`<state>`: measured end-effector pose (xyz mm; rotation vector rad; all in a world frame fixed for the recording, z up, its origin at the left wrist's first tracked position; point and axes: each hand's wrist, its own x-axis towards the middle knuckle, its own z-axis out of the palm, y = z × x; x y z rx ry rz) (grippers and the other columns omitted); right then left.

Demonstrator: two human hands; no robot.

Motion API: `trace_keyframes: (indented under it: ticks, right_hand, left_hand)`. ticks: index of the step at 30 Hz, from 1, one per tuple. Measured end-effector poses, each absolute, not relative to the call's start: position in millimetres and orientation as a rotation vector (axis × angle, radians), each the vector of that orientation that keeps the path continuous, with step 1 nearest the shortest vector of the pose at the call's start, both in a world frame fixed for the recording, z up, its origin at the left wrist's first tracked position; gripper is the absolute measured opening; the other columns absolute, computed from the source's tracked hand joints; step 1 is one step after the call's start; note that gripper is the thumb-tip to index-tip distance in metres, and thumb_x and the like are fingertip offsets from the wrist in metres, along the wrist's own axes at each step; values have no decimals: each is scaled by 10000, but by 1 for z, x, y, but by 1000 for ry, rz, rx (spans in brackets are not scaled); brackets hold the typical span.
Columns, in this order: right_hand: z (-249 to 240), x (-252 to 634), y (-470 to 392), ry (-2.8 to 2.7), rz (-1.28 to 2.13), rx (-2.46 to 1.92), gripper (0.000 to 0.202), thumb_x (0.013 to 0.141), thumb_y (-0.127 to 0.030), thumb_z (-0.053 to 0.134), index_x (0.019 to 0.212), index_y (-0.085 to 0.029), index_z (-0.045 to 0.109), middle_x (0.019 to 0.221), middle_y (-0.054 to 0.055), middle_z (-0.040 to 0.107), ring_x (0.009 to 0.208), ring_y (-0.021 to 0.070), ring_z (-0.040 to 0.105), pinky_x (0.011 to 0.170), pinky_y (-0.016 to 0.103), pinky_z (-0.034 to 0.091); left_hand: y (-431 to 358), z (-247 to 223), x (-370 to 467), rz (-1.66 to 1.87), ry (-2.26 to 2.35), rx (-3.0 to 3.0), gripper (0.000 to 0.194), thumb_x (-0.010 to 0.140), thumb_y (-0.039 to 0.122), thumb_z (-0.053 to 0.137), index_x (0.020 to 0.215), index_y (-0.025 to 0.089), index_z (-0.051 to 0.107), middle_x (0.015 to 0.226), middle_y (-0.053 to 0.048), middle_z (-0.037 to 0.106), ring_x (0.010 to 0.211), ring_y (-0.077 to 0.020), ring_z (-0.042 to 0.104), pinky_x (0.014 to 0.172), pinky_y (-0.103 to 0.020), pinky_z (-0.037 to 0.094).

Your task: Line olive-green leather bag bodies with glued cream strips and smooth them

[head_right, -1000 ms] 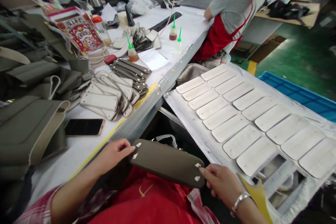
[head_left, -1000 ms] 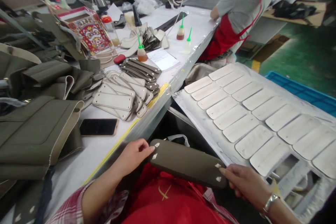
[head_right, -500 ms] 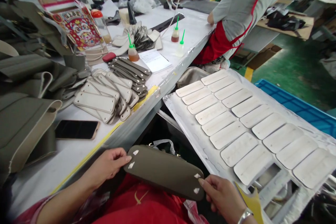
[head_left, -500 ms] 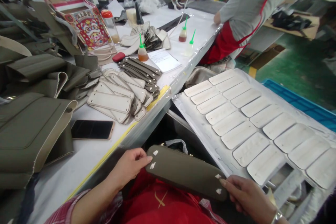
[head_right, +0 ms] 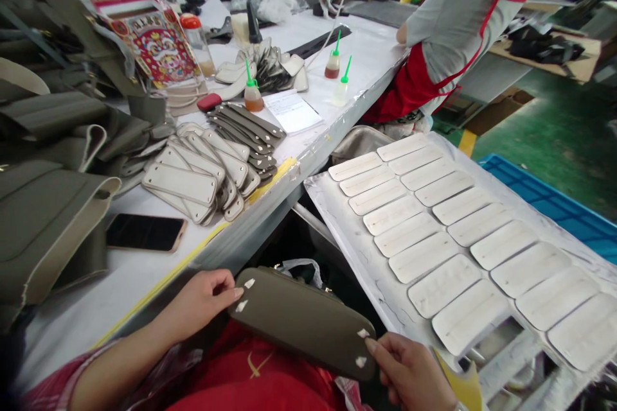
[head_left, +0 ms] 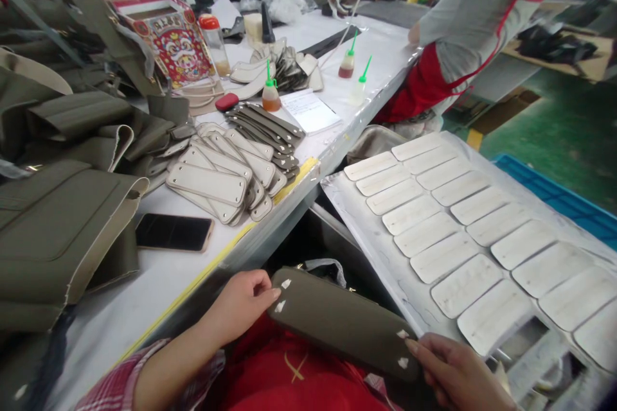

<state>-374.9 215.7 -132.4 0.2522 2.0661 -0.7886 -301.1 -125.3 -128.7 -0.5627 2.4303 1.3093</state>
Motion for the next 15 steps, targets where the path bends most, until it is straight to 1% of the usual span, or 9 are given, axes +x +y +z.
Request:
trace_keyframes:
  ticks: [4, 7, 13, 15]
  right_hand:
    - [-129, -375, 213, 2056, -811, 269, 467, 630, -657, 447, 599, -192, 423, 454, -48, 449, 350, 70, 417, 377, 193, 238]
    - [-124, -375, 210, 2081, -796, 232, 453, 636, -643, 446, 591, -193, 425, 455, -43, 452, 362, 75, 431, 381, 196, 264]
    - [-123, -378, 210, 2157, -728, 101, 398, 718, -572, 425, 612, -190, 458, 475, -29, 488, 374, 82, 462, 374, 195, 305]
    - [-122, -376, 211, 2193, -722, 79, 368, 757, -522, 427, 626, -181, 479, 485, -26, 506, 376, 77, 469, 378, 186, 322]
  left_hand:
    - [-124, -128, -302, 1222, 2497, -547, 273, 757, 380, 503, 591, 164, 489, 570, 28, 515, 573, -122, 454, 536, -225, 313]
    - [-124, -126, -303, 1169, 2531, -538, 271, 750, 380, 509, 586, 165, 491, 558, 28, 518, 557, -120, 453, 528, -226, 306]
    - [-127, -124, -306, 1033, 2581, -442, 294, 739, 409, 521, 573, 171, 472, 533, 36, 499, 531, -116, 452, 510, -229, 300]
    - [-130, -123, -303, 962, 2607, -385, 287, 746, 431, 509, 612, 179, 476, 550, 36, 501, 543, -125, 472, 514, -234, 318]
